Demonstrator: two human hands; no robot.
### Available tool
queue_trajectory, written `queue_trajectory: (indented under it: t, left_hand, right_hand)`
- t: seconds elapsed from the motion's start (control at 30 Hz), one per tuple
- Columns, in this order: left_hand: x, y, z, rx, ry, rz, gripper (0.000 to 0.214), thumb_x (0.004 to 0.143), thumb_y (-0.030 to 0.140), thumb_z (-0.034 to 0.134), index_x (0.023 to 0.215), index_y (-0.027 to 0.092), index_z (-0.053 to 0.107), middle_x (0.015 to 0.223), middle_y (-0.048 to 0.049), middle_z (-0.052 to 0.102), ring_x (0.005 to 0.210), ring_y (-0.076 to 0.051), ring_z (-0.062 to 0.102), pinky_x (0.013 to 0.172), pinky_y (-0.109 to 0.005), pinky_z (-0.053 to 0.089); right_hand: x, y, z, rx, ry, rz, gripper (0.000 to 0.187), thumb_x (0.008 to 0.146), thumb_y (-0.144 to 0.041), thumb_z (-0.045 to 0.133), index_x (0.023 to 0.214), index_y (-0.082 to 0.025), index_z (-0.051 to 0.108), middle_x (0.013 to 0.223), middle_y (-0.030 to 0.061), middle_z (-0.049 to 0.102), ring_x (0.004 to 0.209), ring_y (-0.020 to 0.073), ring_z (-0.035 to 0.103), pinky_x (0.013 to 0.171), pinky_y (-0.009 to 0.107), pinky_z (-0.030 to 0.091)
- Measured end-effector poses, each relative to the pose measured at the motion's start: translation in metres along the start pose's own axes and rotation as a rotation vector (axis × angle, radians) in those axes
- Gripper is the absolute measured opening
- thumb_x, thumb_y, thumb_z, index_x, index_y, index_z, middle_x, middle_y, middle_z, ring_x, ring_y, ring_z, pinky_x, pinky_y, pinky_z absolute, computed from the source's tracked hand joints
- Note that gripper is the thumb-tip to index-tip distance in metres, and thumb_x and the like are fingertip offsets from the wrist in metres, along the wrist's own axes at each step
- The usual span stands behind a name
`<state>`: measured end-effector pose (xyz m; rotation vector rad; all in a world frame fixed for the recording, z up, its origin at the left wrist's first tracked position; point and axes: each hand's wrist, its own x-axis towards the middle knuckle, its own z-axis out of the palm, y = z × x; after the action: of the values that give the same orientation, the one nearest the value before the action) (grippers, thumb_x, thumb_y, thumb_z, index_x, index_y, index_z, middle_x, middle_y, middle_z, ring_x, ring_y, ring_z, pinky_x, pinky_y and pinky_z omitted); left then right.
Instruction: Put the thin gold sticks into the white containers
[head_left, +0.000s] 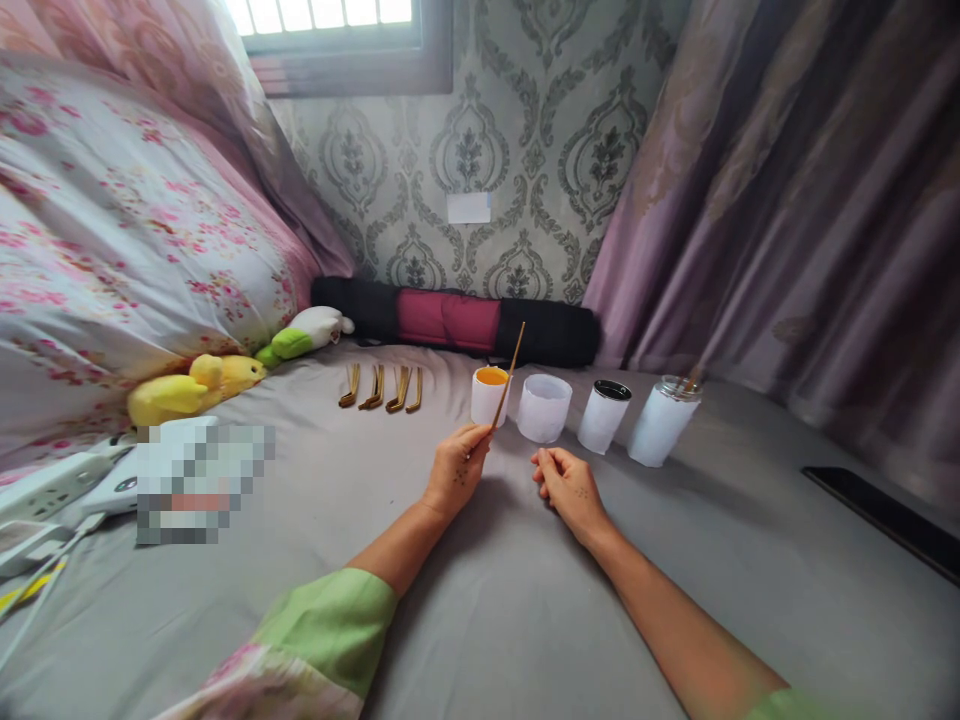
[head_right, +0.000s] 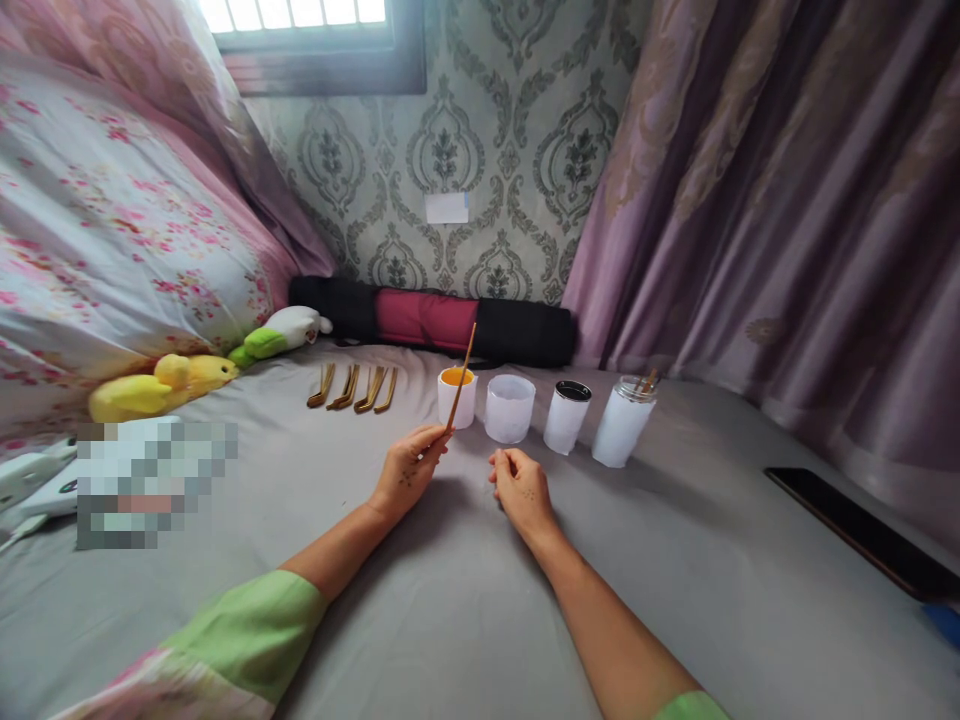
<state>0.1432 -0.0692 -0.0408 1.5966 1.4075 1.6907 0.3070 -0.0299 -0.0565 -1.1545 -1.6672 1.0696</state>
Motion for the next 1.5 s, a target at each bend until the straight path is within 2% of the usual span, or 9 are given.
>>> queue_trajectory:
  t: [0.13,0.4,0.87,1.07,1.3,1.5]
  left_hand:
    - [-0.001,0.003,0.0,0.028,-0.053,0.057,0.022,0.077,0.027,0.051,0.091,0.023,0.067,0.096,-0.007,0.061,0.088,-0.018,0.054,0.084,-0.027,0.039]
    - [-0.004,-0.002,0.001,0.089,-0.124,0.105,0.026,0.079,0.026,0.047,0.097,0.025,0.065,0.102,-0.0074,0.059,0.096,-0.019,0.052,0.089,-0.029,0.036]
    - [-0.007,0.002,-0.003,0.25,-0.234,0.245,0.03,0.08,0.02,0.045,0.104,0.026,0.061,0.102,-0.0085,0.058,0.097,-0.019,0.051,0.089,-0.03,0.036]
    - [-0.008,0.001,-0.003,0.317,-0.26,0.303,0.032,0.08,0.019,0.043,0.107,0.025,0.059,0.102,-0.0083,0.058,0.097,-0.019,0.05,0.088,-0.029,0.037]
    - [-0.007,0.0,-0.003,0.609,-0.308,0.472,0.033,0.084,0.016,0.034,0.111,0.016,0.053,0.102,-0.0092,0.056,0.093,-0.017,0.05,0.082,-0.032,0.041]
    - [-0.008,-0.001,-0.004,0.704,-0.335,0.525,0.033,0.083,0.013,0.035,0.112,0.015,0.05,0.102,-0.0085,0.054,0.093,-0.016,0.048,0.082,-0.03,0.042]
  right_hand:
    - [-0.001,-0.001,-0.001,0.019,0.004,-0.002,0.04,0.076,-0.052,0.039,0.08,-0.015,0.055,0.061,0.0011,0.053,0.04,0.0066,0.045,0.032,0.015,0.032]
    - [-0.002,-0.007,-0.002,0.034,0.026,-0.054,0.041,0.075,-0.051,0.041,0.08,-0.014,0.057,0.06,0.0018,0.054,0.041,0.0067,0.046,0.034,0.016,0.035]
    - [-0.007,-0.021,0.001,0.108,0.028,-0.064,0.034,0.073,-0.043,0.048,0.089,-0.014,0.056,0.065,0.002,0.055,0.049,0.0092,0.049,0.038,0.018,0.038]
    - [-0.009,-0.025,0.002,0.165,0.008,-0.064,0.034,0.068,-0.038,0.055,0.091,-0.014,0.054,0.064,0.0012,0.055,0.046,0.0078,0.046,0.038,0.018,0.036]
    - [-0.01,-0.027,0.001,0.212,-0.02,-0.08,0.033,0.07,-0.039,0.056,0.092,-0.014,0.054,0.061,-0.0019,0.052,0.042,0.0058,0.043,0.036,0.018,0.034]
    - [-0.011,-0.026,0.001,0.284,-0.023,-0.057,0.034,0.07,-0.042,0.056,0.091,-0.015,0.055,0.064,-0.0014,0.053,0.042,0.0057,0.044,0.034,0.018,0.034]
